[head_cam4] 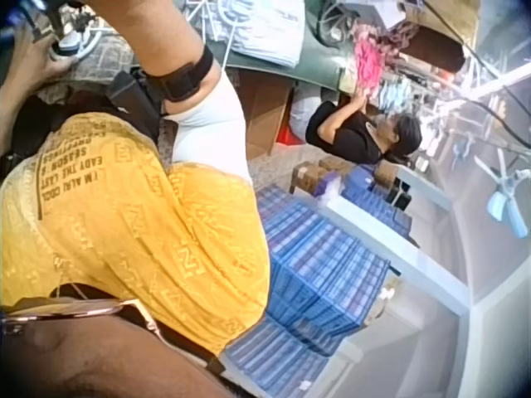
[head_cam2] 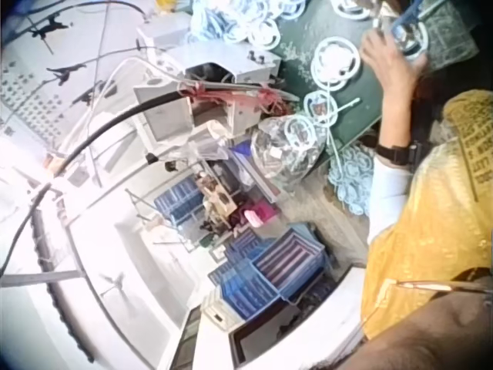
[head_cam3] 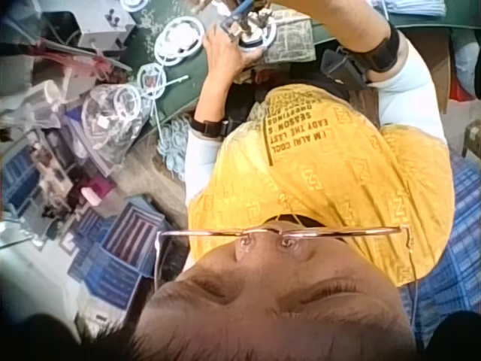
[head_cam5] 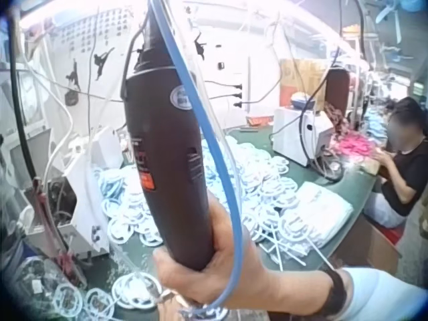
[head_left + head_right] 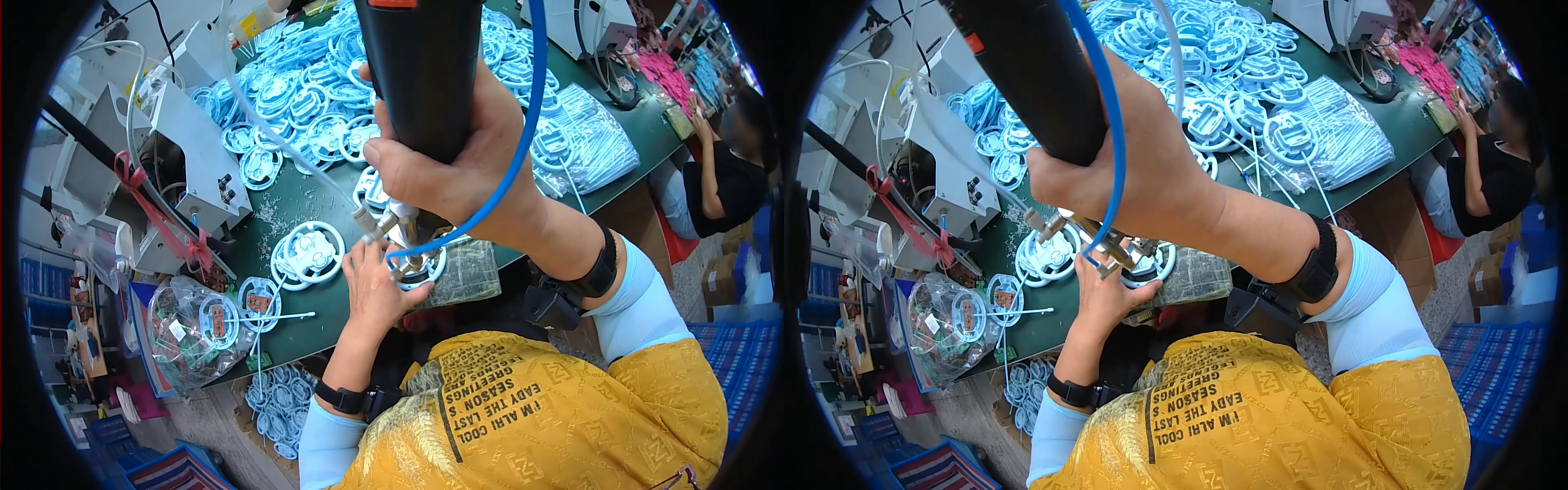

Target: The person assembles light blue plastic components by inserting a central piece into a circular frame and securing it with a handheld pneumatic tool. They handle the parts one at a time, using the tool to press the components together, and place the finished items on the table.

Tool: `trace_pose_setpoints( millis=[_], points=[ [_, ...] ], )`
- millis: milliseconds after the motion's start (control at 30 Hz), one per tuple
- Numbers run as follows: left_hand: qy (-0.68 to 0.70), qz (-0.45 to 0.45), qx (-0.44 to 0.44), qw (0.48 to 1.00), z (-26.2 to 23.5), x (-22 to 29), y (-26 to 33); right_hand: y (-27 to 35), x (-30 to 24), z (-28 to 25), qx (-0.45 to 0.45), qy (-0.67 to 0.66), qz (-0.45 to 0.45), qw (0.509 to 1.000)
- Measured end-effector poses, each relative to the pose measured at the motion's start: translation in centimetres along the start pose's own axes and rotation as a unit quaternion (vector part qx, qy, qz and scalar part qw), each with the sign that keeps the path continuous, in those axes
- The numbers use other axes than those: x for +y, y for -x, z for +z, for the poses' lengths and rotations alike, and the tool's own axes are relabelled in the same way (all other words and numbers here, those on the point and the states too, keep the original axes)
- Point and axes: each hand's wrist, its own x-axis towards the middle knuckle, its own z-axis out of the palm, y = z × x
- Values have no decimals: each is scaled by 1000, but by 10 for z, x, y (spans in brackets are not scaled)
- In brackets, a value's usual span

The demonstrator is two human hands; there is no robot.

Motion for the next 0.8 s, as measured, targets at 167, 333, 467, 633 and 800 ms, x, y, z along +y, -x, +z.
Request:
trace_pose_setpoints(
  millis=[167, 333, 467, 633, 800],
  points=[
    [-4, 2, -1, 1000, -1, 0, 0, 5, 5, 4, 13, -10, 13, 1000],
    [-8, -12, -13, 1000, 1, 0, 3, 12, 6, 5, 32, -18, 34, 999],
    [6, -12, -23, 1000, 3, 0, 0, 12, 13, 14, 42, -13, -20, 999],
    [2, -2, -1, 1000, -1, 1, 2, 1, 0, 10, -18, -79, 19, 996],
    [40, -40, 54, 997, 17, -3, 16, -12, -24, 4, -20, -48, -13, 999]
  ],
)
